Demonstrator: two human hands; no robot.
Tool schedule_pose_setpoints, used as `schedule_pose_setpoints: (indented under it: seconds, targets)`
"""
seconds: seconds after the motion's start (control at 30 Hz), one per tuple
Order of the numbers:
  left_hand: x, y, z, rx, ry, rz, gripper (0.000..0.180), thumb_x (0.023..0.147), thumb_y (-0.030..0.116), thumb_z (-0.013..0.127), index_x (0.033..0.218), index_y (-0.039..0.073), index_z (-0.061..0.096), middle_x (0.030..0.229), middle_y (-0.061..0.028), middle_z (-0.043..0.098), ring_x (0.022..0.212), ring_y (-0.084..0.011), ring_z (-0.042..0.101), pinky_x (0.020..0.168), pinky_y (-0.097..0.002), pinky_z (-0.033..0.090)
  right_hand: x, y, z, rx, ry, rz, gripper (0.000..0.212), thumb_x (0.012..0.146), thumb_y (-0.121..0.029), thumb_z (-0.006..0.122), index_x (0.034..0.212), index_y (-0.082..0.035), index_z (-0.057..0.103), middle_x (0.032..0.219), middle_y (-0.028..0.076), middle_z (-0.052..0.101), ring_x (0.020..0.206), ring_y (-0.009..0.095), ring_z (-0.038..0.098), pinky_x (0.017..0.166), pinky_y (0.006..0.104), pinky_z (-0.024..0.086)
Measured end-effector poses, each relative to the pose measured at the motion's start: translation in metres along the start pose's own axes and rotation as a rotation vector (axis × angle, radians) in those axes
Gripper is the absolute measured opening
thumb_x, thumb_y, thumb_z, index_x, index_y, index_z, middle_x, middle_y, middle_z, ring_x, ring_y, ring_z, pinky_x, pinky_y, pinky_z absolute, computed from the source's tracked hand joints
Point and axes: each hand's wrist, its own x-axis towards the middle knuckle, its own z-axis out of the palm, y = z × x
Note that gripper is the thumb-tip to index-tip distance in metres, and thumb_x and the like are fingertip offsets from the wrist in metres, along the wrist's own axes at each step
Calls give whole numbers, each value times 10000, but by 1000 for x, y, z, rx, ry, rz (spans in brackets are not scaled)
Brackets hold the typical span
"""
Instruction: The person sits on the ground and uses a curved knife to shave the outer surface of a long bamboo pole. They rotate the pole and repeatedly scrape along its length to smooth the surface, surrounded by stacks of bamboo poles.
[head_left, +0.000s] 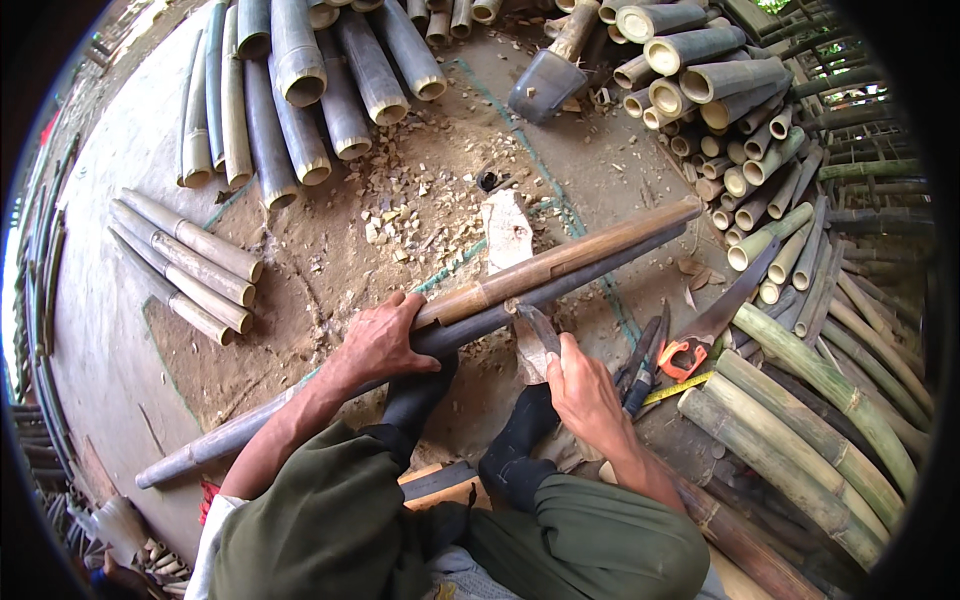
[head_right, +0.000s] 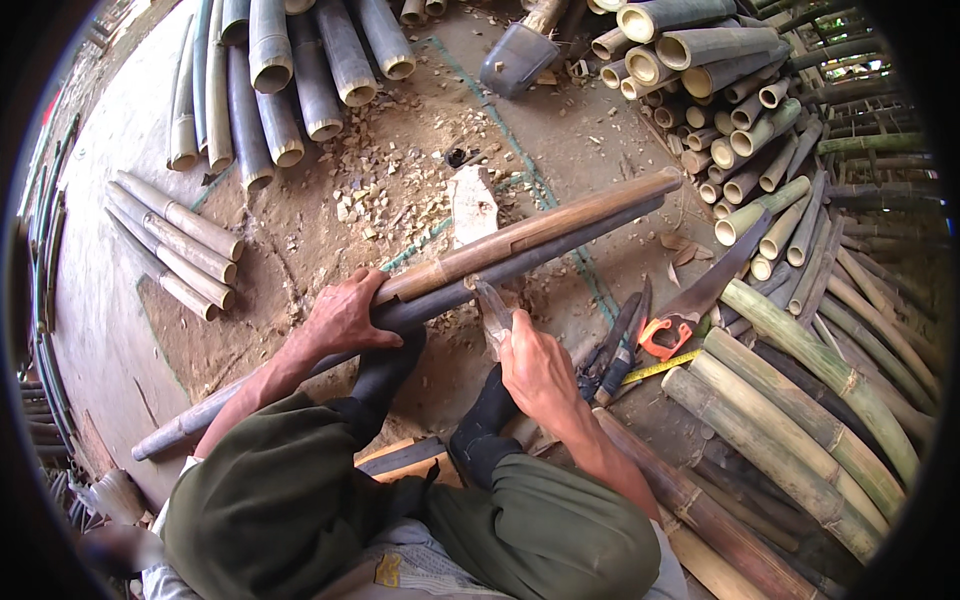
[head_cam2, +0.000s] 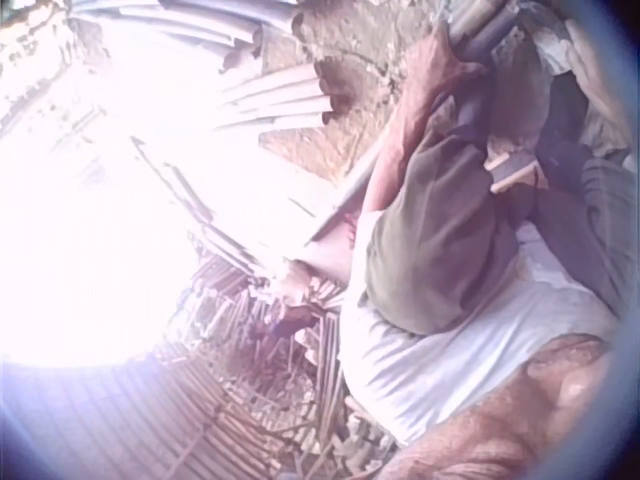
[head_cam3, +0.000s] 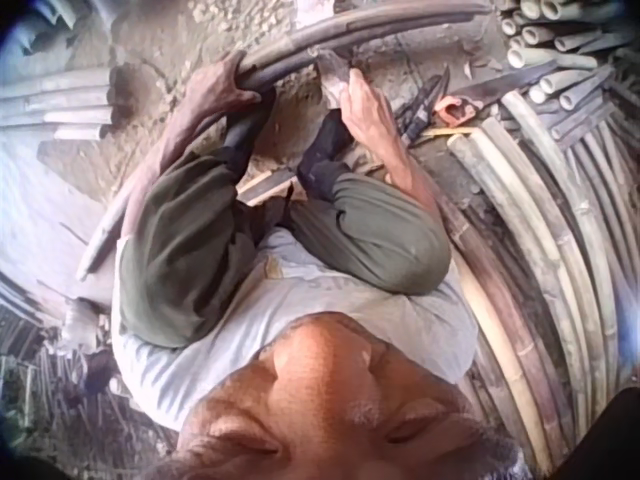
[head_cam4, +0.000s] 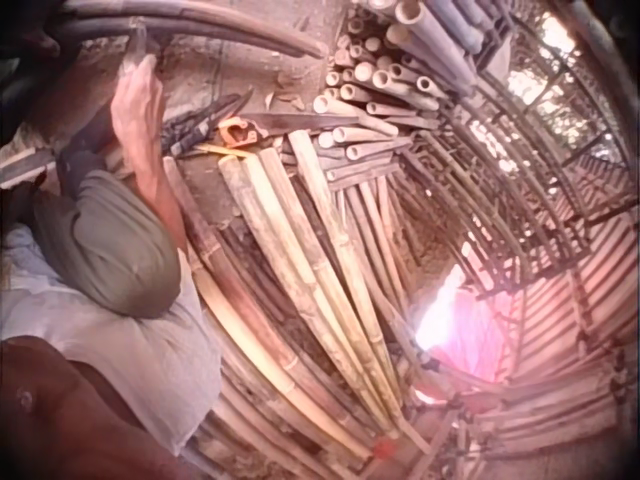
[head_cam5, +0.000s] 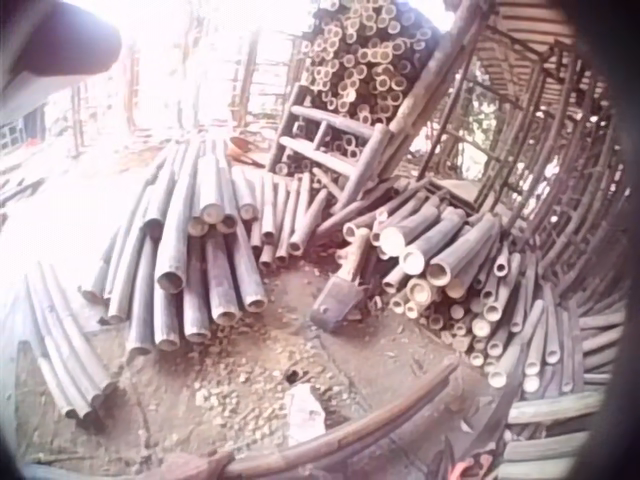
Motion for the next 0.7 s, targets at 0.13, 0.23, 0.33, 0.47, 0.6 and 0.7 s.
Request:
schedule_pose_setpoints:
  seconds: [0.13, 0.23, 0.33, 0.47, 0.6, 0.7]
  targets:
    - [-17, -5, 6, 71, 22, -64, 872, 674, 478, 935, 1324, 19, 580, 1158, -210, 645, 1072, -431, 693, 919, -510, 562, 4, -1, 6, 17, -41, 6, 268, 1056, -117, 528, 1193, 113, 539, 774, 363, 626, 803, 560, 650, 708, 617, 490]
    - [-16, -4, 6, 43, 30, -76, 788, 670, 452, 931, 1222, 1, 592, 1111, -206, 636, 1035, -435, 692, 896, -512, 560, 3, -3, 9, 14, -23, -26, 256, 1052, -125, 527, 1155, 110, 543, 773, 367, 621, 809, 564, 646, 710, 619, 490]
    - [-16, -3, 6, 62, 34, -60, 742, 683, 454, 912, 1168, -14, 603, 1101, -208, 636, 996, -429, 712, 886, -512, 573, 6, -1, 13, -27, 6, -78, 192, 1034, -93, 569, 1085, 87, 526, 752, 350, 651, 788, 535, 695, 679, 596, 542]
    - [-19, -5, 7, 60, 39, -55, 727, 683, 454, 912, 1153, -16, 617, 1101, -200, 638, 997, -428, 711, 889, -503, 574, 10, -1, 17, -49, -1, -69, 167, 1027, -95, 575, 1036, 62, 521, 742, 342, 655, 786, 536, 697, 675, 599, 552]
    - [-21, -3, 7, 68, 50, -56, 741, 674, 452, 917, 1167, -15, 620, 1117, -208, 644, 1014, -425, 710, 895, -497, 578, 15, -1, 19, -143, -1, -81, 186, 1017, -102, 561, 1065, 76, 536, 769, 339, 656, 789, 538, 686, 689, 599, 548]
    - [-18, 1, 12, 67, 32, -55, 762, 667, 454, 921, 1187, -15, 620, 1148, -216, 647, 1046, -424, 705, 911, -490, 578, 7, 30, 19, -254, -71, -210, 198, 999, -111, 565, 1063, 75, 545, 816, 341, 662, 818, 532, 688, 708, 609, 547]
